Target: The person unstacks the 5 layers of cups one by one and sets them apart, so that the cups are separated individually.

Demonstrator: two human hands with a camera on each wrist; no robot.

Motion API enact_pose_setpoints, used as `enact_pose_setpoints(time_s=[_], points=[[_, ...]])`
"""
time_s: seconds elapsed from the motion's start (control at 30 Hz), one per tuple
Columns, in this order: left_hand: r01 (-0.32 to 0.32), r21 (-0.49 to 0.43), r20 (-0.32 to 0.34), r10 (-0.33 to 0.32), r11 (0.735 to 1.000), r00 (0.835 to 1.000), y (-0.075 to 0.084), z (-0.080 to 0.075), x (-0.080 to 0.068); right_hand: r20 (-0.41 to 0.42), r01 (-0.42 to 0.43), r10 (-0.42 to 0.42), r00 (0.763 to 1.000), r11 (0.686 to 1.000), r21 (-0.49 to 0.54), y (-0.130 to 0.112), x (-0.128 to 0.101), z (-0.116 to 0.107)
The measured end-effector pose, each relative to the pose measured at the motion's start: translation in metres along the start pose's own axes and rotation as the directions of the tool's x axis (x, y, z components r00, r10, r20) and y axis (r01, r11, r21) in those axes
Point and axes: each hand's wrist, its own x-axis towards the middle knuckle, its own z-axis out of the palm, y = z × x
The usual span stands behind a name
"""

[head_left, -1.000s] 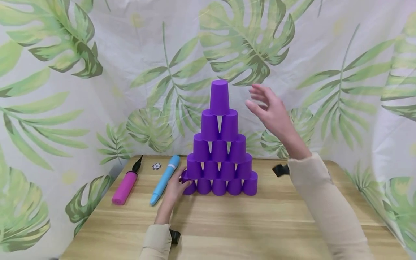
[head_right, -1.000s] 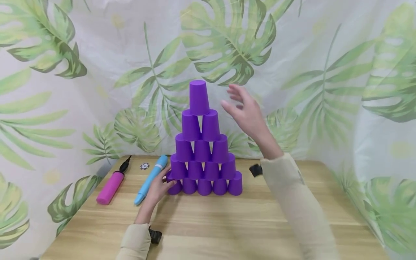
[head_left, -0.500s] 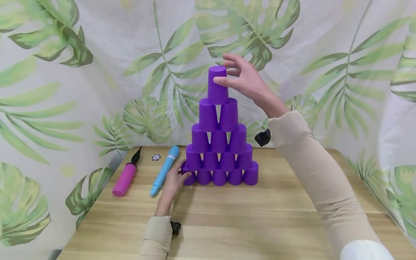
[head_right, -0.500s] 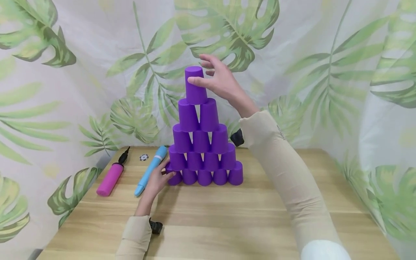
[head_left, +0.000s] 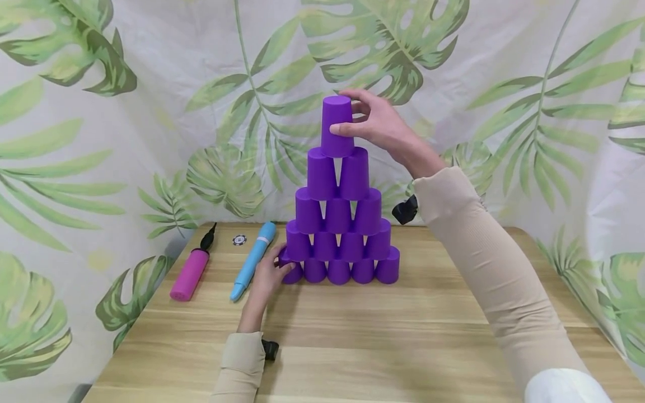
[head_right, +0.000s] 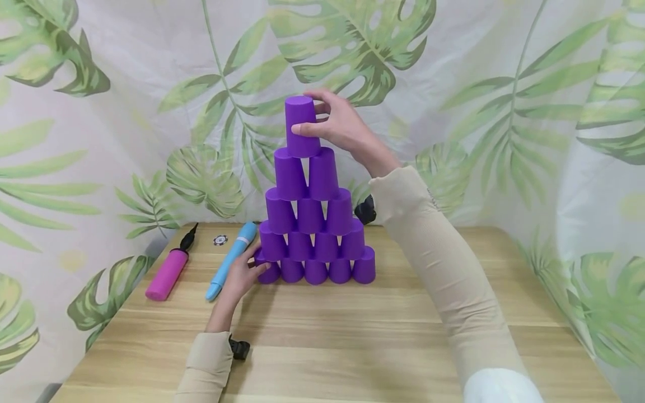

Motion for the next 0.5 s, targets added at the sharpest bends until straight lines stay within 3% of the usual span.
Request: enact_pose_setpoints(time_s=[0.37,0.5], points=[[-0.018,-0.008,-0.004,0.018,1.0,1.0,-0.0025,-0.0002,-0.0008,-0.034,0.008,-0.006,0.999,0.999,0.052,0.001,0.0005,0.0051],[-0.005,-0.013,0.003,0.005,1.0,1.0,-0.0022,-0.0011,-0.0009,-0.093,0.045,-0.032,0.995,0.989,0.14,-0.0026,0.0007,0.0023]])
